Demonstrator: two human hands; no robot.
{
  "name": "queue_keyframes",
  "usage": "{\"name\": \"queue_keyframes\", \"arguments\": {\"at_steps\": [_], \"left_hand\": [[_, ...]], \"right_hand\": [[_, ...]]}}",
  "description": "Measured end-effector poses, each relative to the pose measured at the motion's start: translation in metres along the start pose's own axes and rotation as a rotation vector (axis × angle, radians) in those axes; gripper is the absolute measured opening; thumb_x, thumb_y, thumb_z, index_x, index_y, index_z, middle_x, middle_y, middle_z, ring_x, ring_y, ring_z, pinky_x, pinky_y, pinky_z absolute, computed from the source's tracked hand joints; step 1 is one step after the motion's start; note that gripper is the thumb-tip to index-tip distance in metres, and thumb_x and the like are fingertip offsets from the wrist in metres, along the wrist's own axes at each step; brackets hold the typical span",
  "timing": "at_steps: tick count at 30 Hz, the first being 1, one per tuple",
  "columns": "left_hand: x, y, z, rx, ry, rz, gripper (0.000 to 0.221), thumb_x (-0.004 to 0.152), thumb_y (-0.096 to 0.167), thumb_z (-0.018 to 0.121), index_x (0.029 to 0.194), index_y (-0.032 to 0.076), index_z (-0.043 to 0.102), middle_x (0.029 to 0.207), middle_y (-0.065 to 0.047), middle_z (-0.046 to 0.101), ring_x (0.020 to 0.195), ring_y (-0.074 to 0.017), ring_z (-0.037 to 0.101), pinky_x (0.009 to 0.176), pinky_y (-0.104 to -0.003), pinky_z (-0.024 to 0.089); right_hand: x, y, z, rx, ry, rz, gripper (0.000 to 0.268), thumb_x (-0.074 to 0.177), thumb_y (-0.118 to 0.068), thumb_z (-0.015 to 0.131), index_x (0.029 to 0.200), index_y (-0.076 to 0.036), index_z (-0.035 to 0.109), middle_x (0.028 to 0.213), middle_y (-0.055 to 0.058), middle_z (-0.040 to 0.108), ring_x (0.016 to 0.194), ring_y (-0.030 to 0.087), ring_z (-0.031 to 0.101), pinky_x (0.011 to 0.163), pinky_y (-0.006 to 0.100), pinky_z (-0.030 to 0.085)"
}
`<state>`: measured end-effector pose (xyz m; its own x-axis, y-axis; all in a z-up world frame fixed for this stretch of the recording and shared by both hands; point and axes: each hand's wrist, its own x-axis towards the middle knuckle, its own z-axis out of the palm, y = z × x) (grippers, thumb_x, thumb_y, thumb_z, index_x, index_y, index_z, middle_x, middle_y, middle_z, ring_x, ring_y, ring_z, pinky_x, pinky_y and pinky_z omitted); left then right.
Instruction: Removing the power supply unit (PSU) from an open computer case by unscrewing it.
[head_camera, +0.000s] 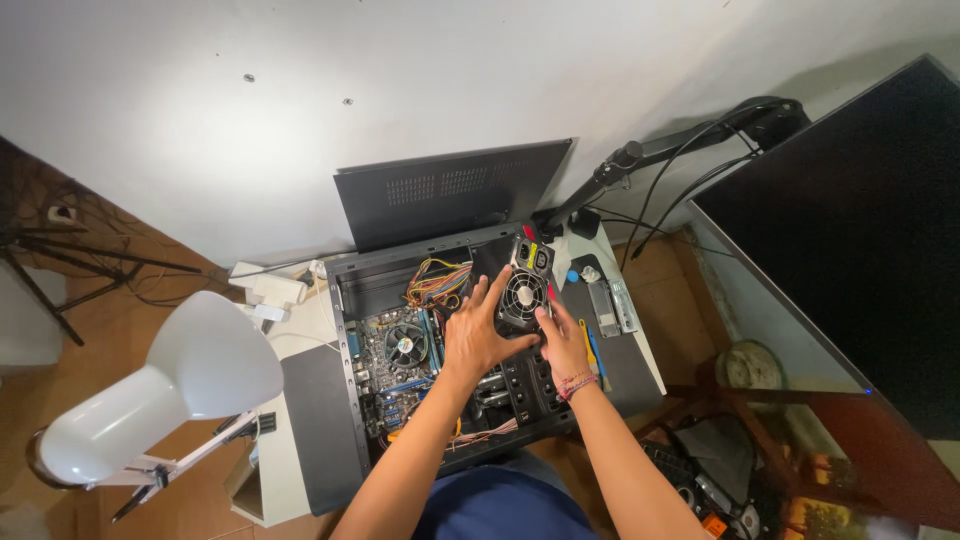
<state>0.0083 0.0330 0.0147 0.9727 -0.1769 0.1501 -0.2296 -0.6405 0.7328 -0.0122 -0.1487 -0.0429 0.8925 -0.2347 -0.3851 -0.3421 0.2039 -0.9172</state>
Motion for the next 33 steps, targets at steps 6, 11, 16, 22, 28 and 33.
{"name": "queue_keyframes", "arguments": {"at_steps": [6,11,16,22,28,33], "left_hand": [[-0.001,0.006,-0.019,-0.128,-0.039,0.01,0.086,0.083,0.05,0.076,0.155,0.021,0.041,0.148,-0.034,0.049,0.118,-0.0522,0.06,0.098,-0.056,0.052],[0.004,-0.003,-0.004,-0.276,0.035,0.045,0.058,0.099,0.041,0.064,0.148,0.014,0.051,0.145,-0.035,0.052,0.134,-0.0518,0.053,0.1,-0.059,0.05],[0.019,0.011,-0.002,-0.211,0.028,-0.019,0.056,0.09,0.04,0.071,0.134,0.01,0.057,0.143,-0.033,0.055,0.136,-0.0503,0.051,0.096,-0.063,0.047],[0.031,0.015,0.01,-0.012,0.035,-0.069,0.062,0.079,0.047,0.082,0.12,0.006,0.057,0.15,-0.034,0.047,0.111,-0.0525,0.059,0.108,-0.063,0.043],[0.028,0.003,0.027,-0.311,0.024,-0.156,0.068,0.084,0.037,0.078,0.135,0.009,0.043,0.137,-0.025,0.061,0.126,-0.0463,0.061,0.116,-0.058,0.04],[0.038,0.003,0.027,-0.332,-0.131,-0.336,0.1,0.085,0.035,0.078,0.162,0.025,0.016,0.17,-0.021,0.014,0.154,-0.0518,0.009,0.109,-0.081,0.01]], "right_hand": [[0.031,0.059,-0.041,0.227,0.056,-0.077,0.041,0.097,-0.012,0.059,0.136,-0.002,0.066,0.097,0.002,0.069,0.07,0.008,0.057,0.057,0.024,0.043],[-0.024,0.014,-0.034,-0.24,0.127,-0.21,0.043,0.096,-0.013,0.065,0.137,-0.007,0.069,0.09,0.002,0.068,0.071,0.005,0.055,0.062,0.023,0.046],[-0.06,-0.032,-0.016,-0.294,0.217,-0.315,0.03,0.085,-0.013,0.075,0.113,-0.005,0.067,0.081,-0.001,0.073,0.067,0.004,0.063,0.06,0.021,0.049],[-0.054,-0.033,-0.02,-0.355,0.266,-0.357,0.021,0.087,-0.015,0.081,0.104,-0.002,0.078,0.085,0.001,0.072,0.071,0.004,0.057,0.062,0.021,0.046],[-0.064,-0.05,-0.008,-0.565,0.223,-0.451,0.02,0.085,-0.017,0.08,0.1,-0.004,0.076,0.084,0.003,0.076,0.071,0.007,0.066,0.065,0.023,0.052],[-0.061,-0.05,-0.006,-0.646,0.231,-0.473,0.018,0.084,-0.018,0.079,0.097,-0.005,0.074,0.087,0.004,0.078,0.075,0.01,0.071,0.065,0.025,0.054]]}}
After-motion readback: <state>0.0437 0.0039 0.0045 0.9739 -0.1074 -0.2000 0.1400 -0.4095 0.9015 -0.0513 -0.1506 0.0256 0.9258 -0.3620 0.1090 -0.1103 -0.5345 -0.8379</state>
